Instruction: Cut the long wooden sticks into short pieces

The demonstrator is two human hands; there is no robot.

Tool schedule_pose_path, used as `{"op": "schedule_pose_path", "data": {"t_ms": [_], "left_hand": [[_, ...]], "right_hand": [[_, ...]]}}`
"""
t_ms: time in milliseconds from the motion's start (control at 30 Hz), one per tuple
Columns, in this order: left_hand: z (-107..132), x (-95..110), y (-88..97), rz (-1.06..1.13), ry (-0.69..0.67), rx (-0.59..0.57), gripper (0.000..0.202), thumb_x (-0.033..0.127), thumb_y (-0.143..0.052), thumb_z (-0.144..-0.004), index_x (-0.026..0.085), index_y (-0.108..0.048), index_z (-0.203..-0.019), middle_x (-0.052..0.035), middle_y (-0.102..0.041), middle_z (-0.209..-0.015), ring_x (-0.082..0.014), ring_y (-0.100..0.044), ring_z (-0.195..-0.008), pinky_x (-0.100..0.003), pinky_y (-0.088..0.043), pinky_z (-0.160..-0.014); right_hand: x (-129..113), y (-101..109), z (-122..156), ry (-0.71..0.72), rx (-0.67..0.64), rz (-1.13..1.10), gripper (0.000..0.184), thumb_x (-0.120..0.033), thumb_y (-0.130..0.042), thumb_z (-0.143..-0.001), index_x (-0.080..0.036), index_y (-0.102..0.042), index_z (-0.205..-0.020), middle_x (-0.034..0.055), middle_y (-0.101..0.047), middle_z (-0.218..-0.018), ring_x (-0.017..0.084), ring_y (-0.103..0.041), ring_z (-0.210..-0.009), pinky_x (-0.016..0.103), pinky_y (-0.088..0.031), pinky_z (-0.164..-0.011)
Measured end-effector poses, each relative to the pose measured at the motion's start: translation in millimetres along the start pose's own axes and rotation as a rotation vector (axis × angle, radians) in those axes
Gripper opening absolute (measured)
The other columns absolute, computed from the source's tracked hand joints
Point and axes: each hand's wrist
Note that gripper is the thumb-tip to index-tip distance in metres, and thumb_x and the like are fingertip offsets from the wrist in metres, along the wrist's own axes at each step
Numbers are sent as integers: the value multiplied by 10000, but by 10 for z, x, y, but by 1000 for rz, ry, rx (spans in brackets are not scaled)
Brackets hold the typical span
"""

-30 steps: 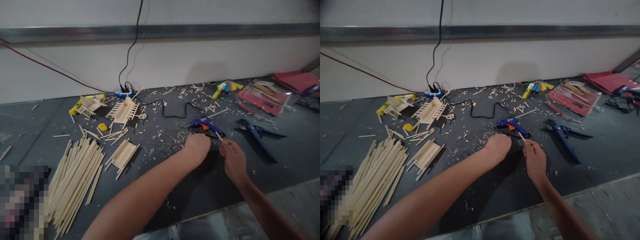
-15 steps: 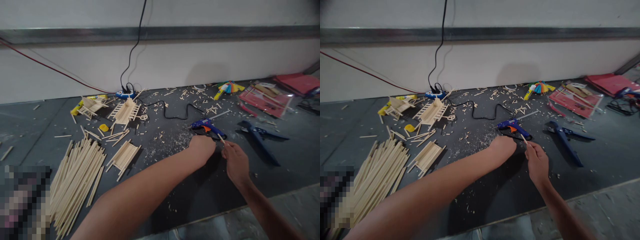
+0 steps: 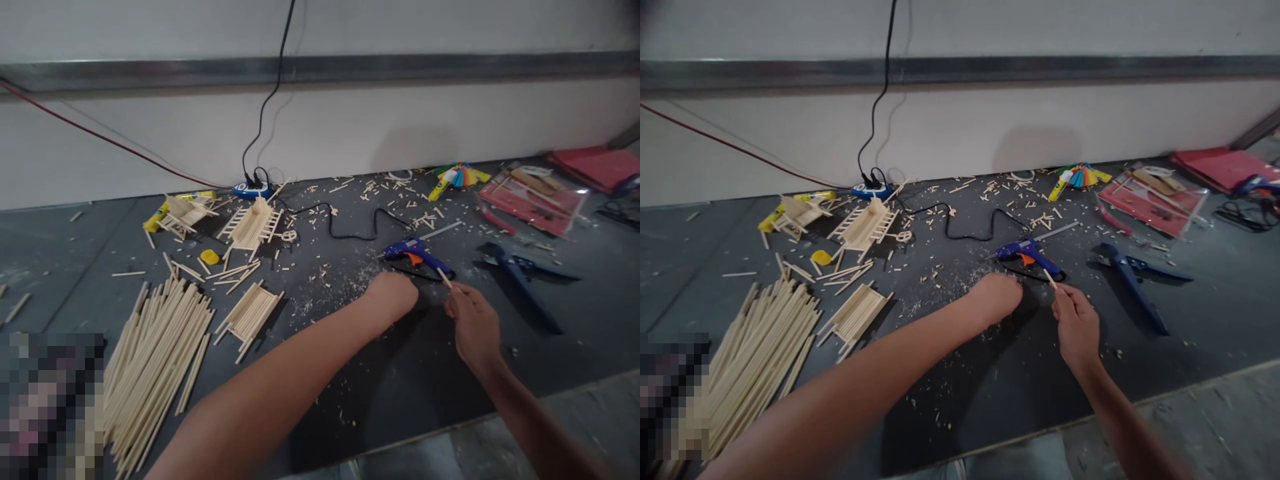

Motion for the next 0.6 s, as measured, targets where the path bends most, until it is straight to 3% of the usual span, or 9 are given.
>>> {"op": "schedule_pose_path", "data": {"t_ms": [333,467,600], "left_hand": [[43,-117,-169,68,-8,76,227,169,-467,-800,73,-591,-965,-139,-639,-953,-219,-597,-923,-299,-473,-768],[115,-136,-94,95,-17,75,215,204,-490,-774,93,-591,-928,-118,-636,-944,-203,-598,-891,-260,-461,-740],[262,-226,48,229,41,66,164,219,-493,-747,122,-595,-832,-76,-639,-835,-166,-592,-709,-234,-437,-606]], "right_hand": [[-10,-18,3,6,21,-33,300,-395,-555,-737,-141,-628,-879,-60,-379,-500,89,-330,-470,235,-246,-461],[-12,-14,4,16,12,-46,293,-391,-552,-743,-147,-625,-886,-60,-380,-504,90,-337,-474,234,-249,-465],[-10,-11,7,22,16,-51,306,-402,-554,-740,-145,-627,-889,-63,-368,-498,93,-335,-467,236,-248,-460]]}}
Point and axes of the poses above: each hand's wrist, its own z-axis away from the middle knuckle, its own y-axis out of the back of the hand, x = y × z
